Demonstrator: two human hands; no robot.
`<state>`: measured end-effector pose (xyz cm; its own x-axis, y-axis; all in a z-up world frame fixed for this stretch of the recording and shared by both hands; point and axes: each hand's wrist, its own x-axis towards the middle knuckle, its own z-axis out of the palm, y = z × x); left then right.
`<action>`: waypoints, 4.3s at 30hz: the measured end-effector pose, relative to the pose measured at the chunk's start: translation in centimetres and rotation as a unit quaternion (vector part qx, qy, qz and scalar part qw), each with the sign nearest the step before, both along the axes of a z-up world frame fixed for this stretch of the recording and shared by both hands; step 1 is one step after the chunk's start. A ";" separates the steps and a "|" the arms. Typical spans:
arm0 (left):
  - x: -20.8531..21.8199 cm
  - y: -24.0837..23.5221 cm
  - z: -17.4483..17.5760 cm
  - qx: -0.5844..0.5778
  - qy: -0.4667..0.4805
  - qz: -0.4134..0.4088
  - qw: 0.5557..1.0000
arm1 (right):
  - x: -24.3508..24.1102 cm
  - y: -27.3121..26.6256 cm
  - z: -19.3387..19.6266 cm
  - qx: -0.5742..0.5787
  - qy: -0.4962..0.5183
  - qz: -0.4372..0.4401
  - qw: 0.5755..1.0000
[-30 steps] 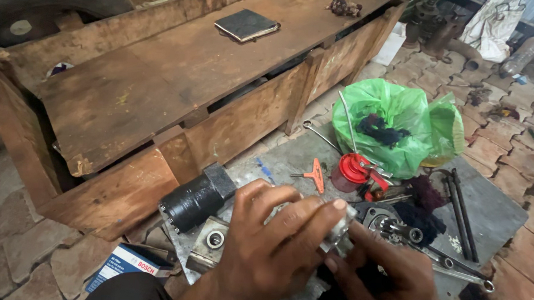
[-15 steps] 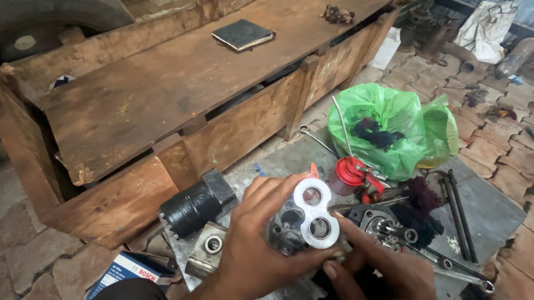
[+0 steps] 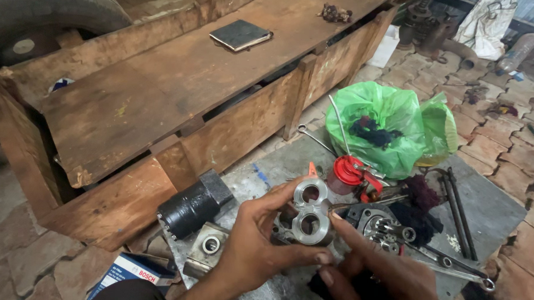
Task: The person wipes mechanical components with a cloth and assembles various metal rings, cylinders, and internal parts into a housing by hand.
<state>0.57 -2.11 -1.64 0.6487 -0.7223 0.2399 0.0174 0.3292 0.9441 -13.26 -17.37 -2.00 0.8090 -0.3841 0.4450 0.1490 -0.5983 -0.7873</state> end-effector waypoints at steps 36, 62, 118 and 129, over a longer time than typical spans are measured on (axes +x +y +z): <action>7.8 -2.9 -4.9 0.152 -0.476 0.181 0.847 | 7.1 -6.6 4.3 -0.173 -0.026 0.021 0.984; 6.3 -4.0 -4.5 0.101 -0.492 0.104 0.859 | 12.3 -8.7 -1.9 -0.020 0.126 -0.100 0.987; 9.2 -5.4 -9.5 0.049 0.245 0.060 0.966 | 9.7 0.1 -5.9 0.329 0.181 0.169 0.911; 5.2 -4.0 -5.8 0.023 -0.316 0.168 0.933 | 11.8 0.0 -6.1 0.344 0.054 0.070 0.935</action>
<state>5.72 -6.12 -7.47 0.5789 -0.5231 0.6255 -0.6453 0.1749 0.7436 -1.51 -17.32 -8.09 0.8988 -0.4361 0.0437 0.0845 0.0746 -0.9936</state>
